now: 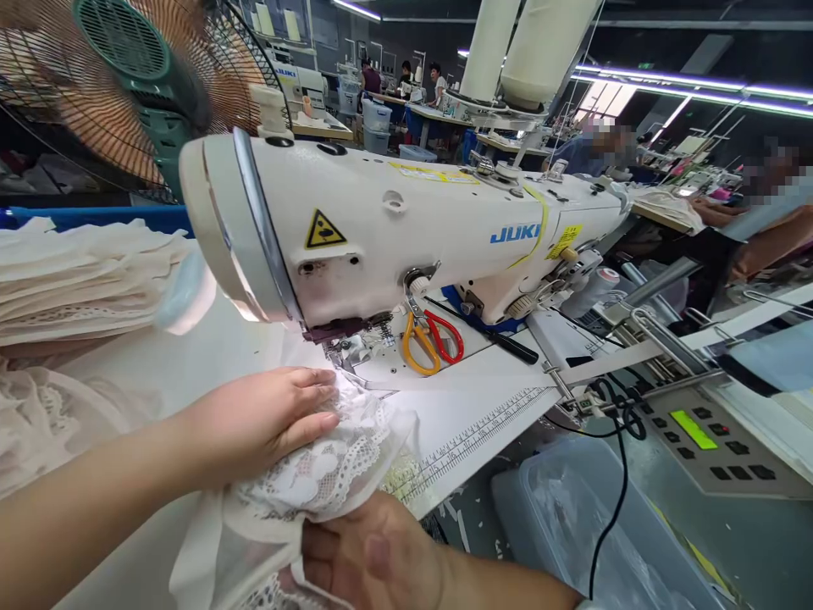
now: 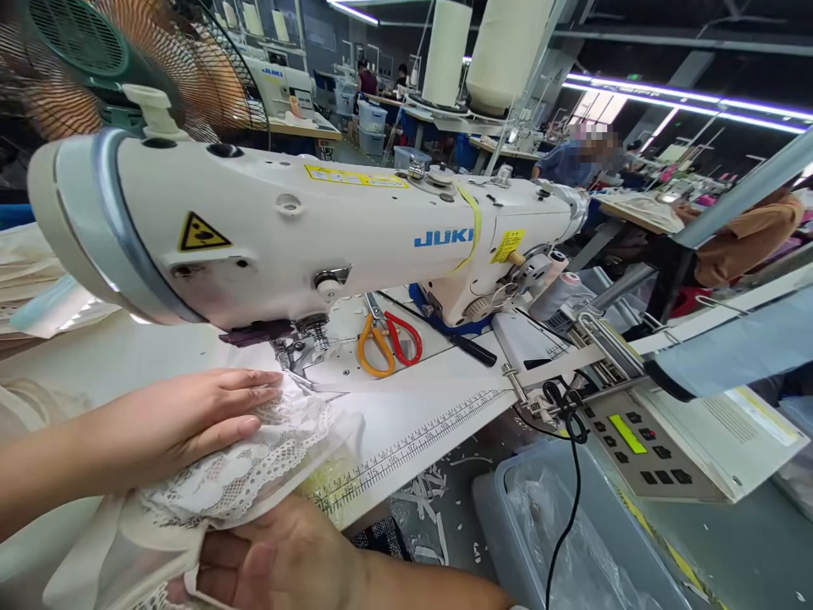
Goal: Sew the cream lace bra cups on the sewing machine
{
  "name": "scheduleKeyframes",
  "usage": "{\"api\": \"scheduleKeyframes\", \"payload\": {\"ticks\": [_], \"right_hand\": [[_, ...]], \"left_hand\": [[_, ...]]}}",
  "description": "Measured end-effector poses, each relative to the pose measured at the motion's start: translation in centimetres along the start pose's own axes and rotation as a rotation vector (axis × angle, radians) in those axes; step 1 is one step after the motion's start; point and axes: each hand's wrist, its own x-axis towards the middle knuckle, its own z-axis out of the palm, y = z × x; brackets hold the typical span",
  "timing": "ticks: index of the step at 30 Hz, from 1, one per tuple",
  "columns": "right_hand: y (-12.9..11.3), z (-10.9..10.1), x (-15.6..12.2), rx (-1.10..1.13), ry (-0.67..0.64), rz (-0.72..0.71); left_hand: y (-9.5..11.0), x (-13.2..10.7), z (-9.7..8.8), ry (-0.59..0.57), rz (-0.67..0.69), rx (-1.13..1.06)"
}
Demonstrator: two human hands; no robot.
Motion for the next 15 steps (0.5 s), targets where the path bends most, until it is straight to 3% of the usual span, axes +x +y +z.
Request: {"api": "scheduleKeyframes", "payload": {"ticks": [5, 15], "right_hand": [[0.2, 0.9, 1.4, 0.023, 0.068, -0.052], [0.0, 2.4, 2.5, 0.051, 0.089, -0.17]], "left_hand": [[-0.7, 0.9, -0.5, -0.08, -0.022, 0.051], [0.3, 0.9, -0.5, -0.079, -0.141, 0.181]]}}
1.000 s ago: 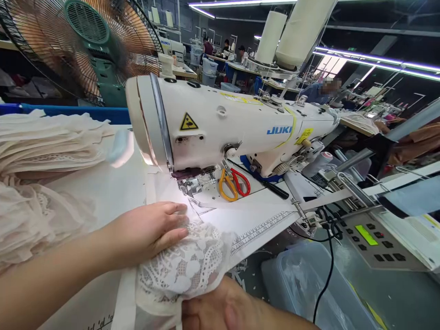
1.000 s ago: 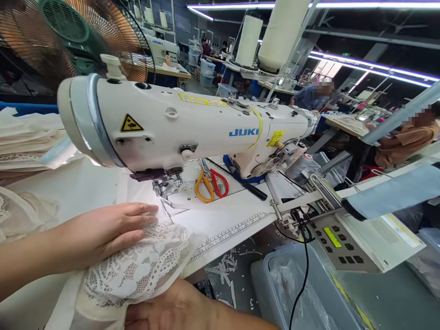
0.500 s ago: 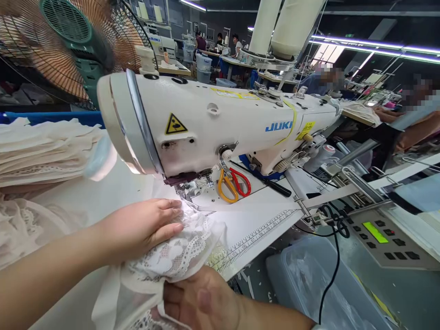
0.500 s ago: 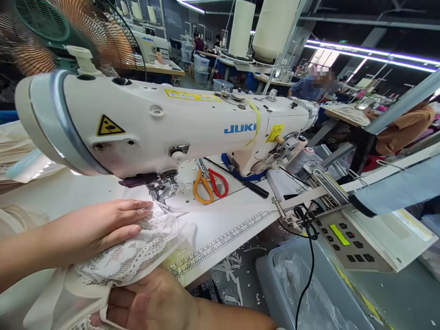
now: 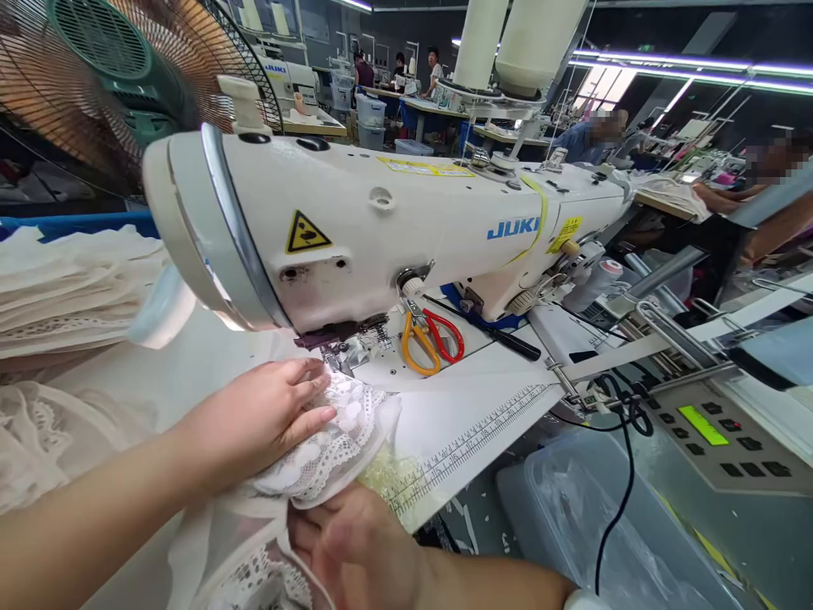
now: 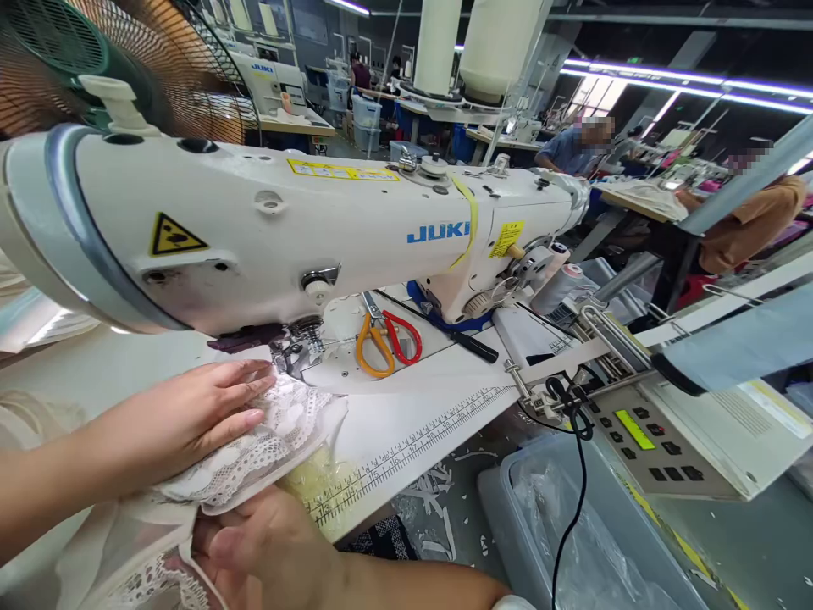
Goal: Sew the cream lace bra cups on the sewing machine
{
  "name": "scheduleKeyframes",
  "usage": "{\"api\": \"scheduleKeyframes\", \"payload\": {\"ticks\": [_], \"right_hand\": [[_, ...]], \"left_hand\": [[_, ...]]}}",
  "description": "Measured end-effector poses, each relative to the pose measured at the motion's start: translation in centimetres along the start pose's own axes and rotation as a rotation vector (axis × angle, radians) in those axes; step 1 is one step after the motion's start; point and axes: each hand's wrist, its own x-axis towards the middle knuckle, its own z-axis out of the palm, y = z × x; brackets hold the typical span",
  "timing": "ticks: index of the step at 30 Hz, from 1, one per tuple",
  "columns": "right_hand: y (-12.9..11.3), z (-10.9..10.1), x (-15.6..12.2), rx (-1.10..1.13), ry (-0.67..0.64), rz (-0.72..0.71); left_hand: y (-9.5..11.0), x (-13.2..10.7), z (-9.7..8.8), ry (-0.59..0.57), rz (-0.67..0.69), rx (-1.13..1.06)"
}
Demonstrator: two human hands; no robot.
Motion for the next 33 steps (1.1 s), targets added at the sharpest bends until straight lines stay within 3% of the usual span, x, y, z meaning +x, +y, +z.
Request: {"api": "scheduleKeyframes", "payload": {"ticks": [4, 8, 11, 15, 17, 20, 23, 25, 28, 31, 33], "right_hand": [[-0.2, 0.3, 0.4, -0.032, 0.035, 0.018], [0.4, 0.0, 0.6, -0.062, 0.035, -0.058], [1.0, -0.3, 0.9, -0.108, 0.003, -0.085], [0.7, -0.7, 1.1, -0.238, -0.096, -0.065], [-0.4, -0.8, 0.5, -0.426, -0.17, -0.004], [-3.2, -0.7, -1.1, -1.011, -0.317, 0.109], [-6.4, -0.8, -2.2, -1.622, -0.409, -0.031], [-8.1, -1.0, -1.9, -1.907, -0.334, -0.192], [-9.9, -1.9, -0.3, -2.229, -0.241, -0.258], [-10.8, -3.2, 1.0, -2.403, -0.311, -0.152], [-11.0, -4.0, 1.0, -2.432, -0.375, -0.14]], "left_hand": [[0.7, -0.2, -0.1, 0.074, -0.023, 0.189], [1.3, 0.1, -0.5, 0.013, -0.02, 0.341], [0.9, 0.2, -0.4, -0.032, -0.002, 0.36], [-0.3, 0.0, 0.2, -0.008, 0.039, 0.283], [-0.4, -0.2, 0.1, -0.025, 0.071, 0.253], [0.7, -0.8, -0.1, -0.037, 0.208, 0.156], [2.8, -1.8, 0.3, 0.051, 0.324, 0.013], [4.2, -2.4, 1.0, 0.123, 0.319, -0.067], [5.1, -3.1, 2.6, 0.27, 0.284, -0.09], [4.7, -3.7, 4.1, 0.403, 0.323, -0.046], [4.2, -4.0, 4.8, 0.411, 0.343, -0.027]]}}
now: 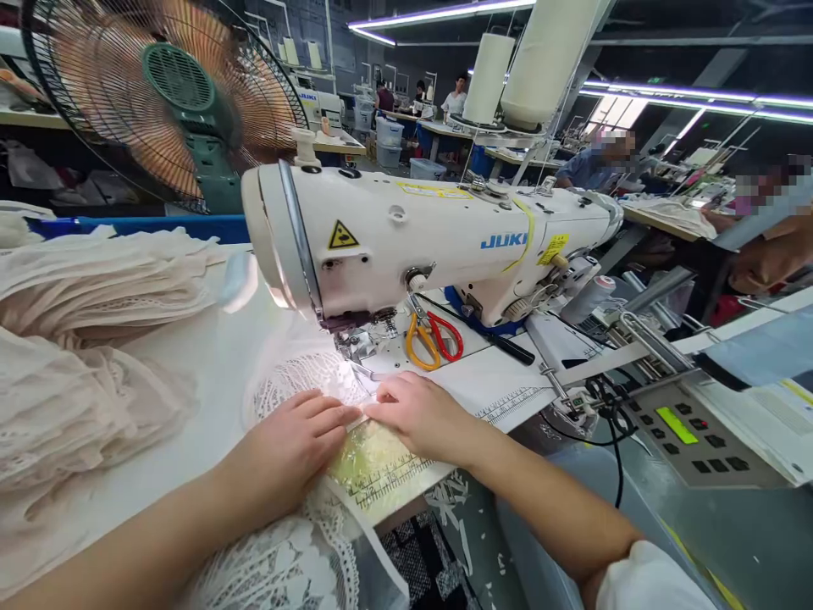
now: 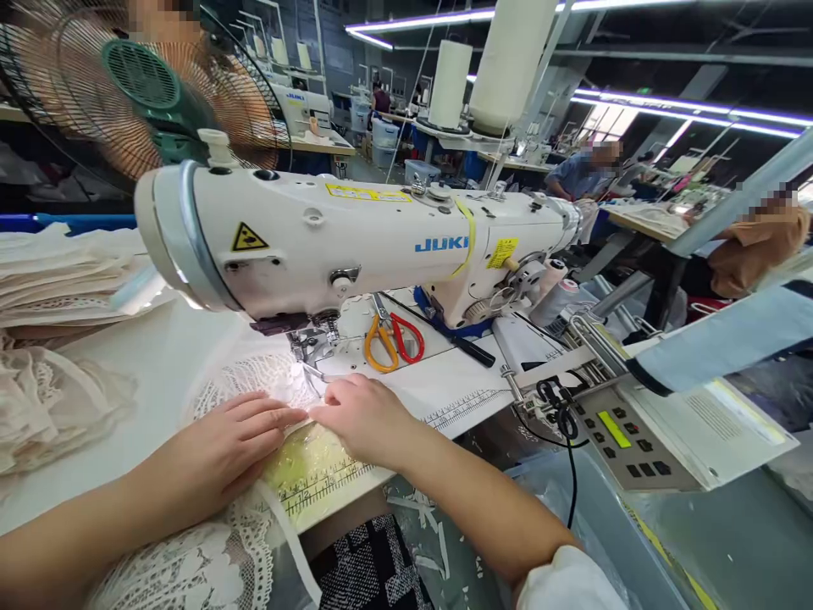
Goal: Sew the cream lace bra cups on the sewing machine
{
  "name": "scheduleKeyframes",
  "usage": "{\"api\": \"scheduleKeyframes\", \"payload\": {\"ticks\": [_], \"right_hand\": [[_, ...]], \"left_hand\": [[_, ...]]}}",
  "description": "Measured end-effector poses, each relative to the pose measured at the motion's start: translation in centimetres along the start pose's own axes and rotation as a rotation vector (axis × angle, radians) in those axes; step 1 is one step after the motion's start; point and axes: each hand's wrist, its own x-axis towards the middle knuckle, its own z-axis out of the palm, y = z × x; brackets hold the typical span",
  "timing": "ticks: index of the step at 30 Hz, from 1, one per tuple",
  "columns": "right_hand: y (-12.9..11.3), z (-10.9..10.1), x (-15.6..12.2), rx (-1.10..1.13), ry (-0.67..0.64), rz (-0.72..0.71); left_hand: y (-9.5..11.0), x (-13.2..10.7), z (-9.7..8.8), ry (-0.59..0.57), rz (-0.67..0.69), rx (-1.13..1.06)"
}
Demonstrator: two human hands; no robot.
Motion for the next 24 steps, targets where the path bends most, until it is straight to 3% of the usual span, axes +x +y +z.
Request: {"api": "scheduleKeyframes", "payload": {"ticks": [4, 7, 14, 24], "right_hand": [[0.1, 0.7, -1.1, 0.002, 0.041, -0.038], [-0.1, 0.8, -1.4, 0.006, 0.032, -0.026], [-0.5, 0.4, -0.1, -0.055, -0.022, 0.023], [-1.1, -1.7, 2.3, -0.168, -0.27, 0.07]], "left_hand": [[-0.5, -0.8, 0.3, 0.038, -0.021, 0.025], [-0.5, -0.6, 0.1, -0.011, -0.043, 0.02], [-1.8, 0.1, -0.6, -0.033, -0.007, -0.005], [-4.7, 0.8, -1.0, -0.029, 0.094, 0.041]]}}
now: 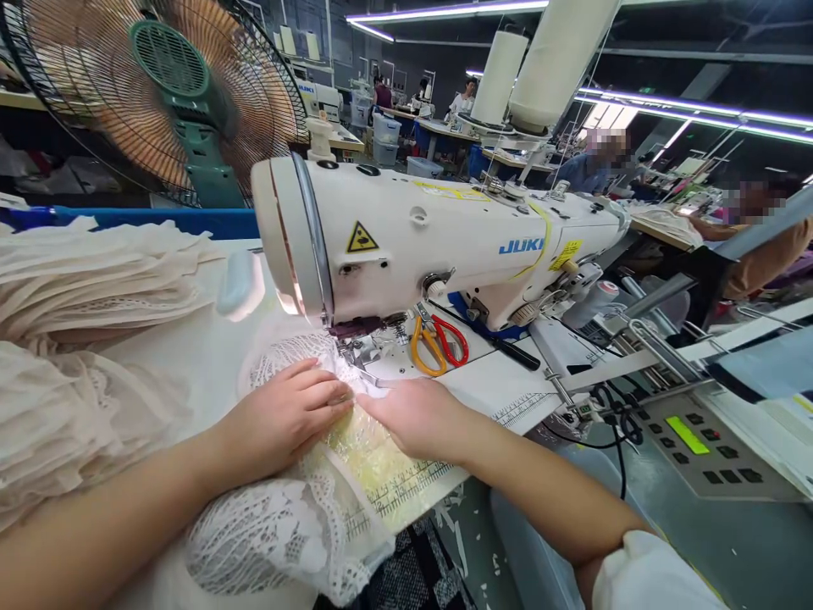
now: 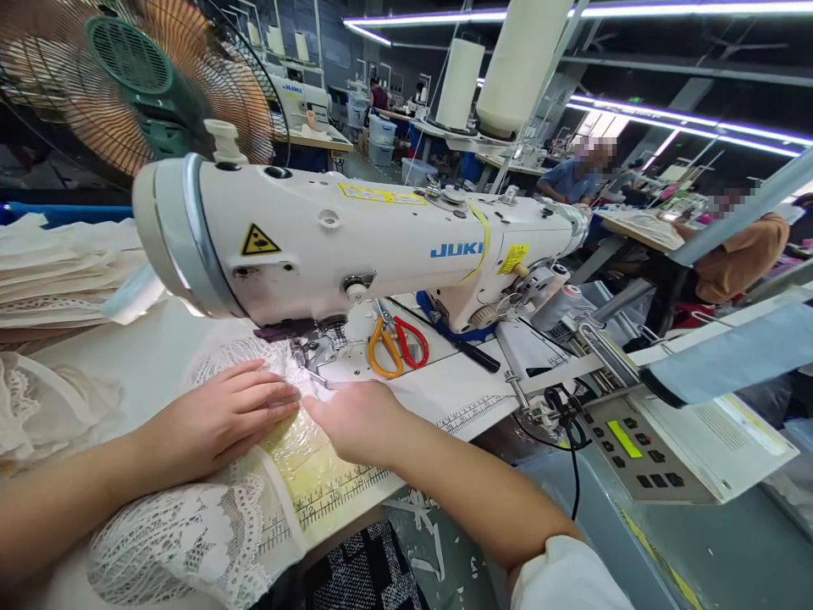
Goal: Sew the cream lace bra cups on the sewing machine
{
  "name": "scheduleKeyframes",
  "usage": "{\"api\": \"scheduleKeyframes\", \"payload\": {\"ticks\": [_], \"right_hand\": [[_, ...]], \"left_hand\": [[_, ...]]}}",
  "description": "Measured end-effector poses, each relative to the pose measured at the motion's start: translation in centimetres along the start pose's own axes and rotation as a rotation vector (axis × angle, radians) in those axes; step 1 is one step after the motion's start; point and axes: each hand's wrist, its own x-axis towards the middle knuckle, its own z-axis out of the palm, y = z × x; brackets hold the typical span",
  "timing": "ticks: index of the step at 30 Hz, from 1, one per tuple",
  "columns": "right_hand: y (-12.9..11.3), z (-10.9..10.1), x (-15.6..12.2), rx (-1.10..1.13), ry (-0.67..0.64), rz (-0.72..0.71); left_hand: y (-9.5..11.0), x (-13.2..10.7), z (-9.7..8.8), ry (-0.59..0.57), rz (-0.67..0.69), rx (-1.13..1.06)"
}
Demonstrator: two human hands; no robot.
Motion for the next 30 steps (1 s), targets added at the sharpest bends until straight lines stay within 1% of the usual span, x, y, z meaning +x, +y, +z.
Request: {"api": "scheduleKeyframes", "payload": {"ticks": [3, 7, 11, 14, 17, 20, 24, 30], "right_hand": [[-0.4, -1.0, 0.6, -0.001, -0.104, 0.04], [-0.8, -2.0, 1.4, 0.005, -0.148, 0.068], [-1.1, -2.5, 2.2, 0.021, -0.216, 0.106], [-1.1, -2.3, 2.5, 0.019, -0.205, 0.111], [-1.1, -2.1, 2.6, 0.011, -0.176, 0.106], [-1.0, -2.1, 2.5, 0.01, -0.18, 0.111], [-1.2, -2.3, 2.4, 0.006, -0.207, 0.118], [-1.1, -2.1, 2.1, 0.04, -0.192, 0.128]], "left_hand": [[-0.9, 0.1, -0.2, -0.048, -0.013, 0.025], [-2.3, 0.0, -0.2, -0.055, -0.003, 0.035], [-4.0, -0.2, 0.4, -0.046, 0.029, 0.056], [-5.3, -0.1, 0.8, -0.078, -0.009, 0.024], [-6.1, 0.3, 0.6, -0.135, -0.056, 0.003], [-6.4, 0.8, -0.2, -0.167, -0.073, 0.026], [-6.2, 1.4, -1.4, -0.217, -0.085, 0.063], [-4.9, 1.7, -2.9, -0.211, -0.2, 0.169]]}}
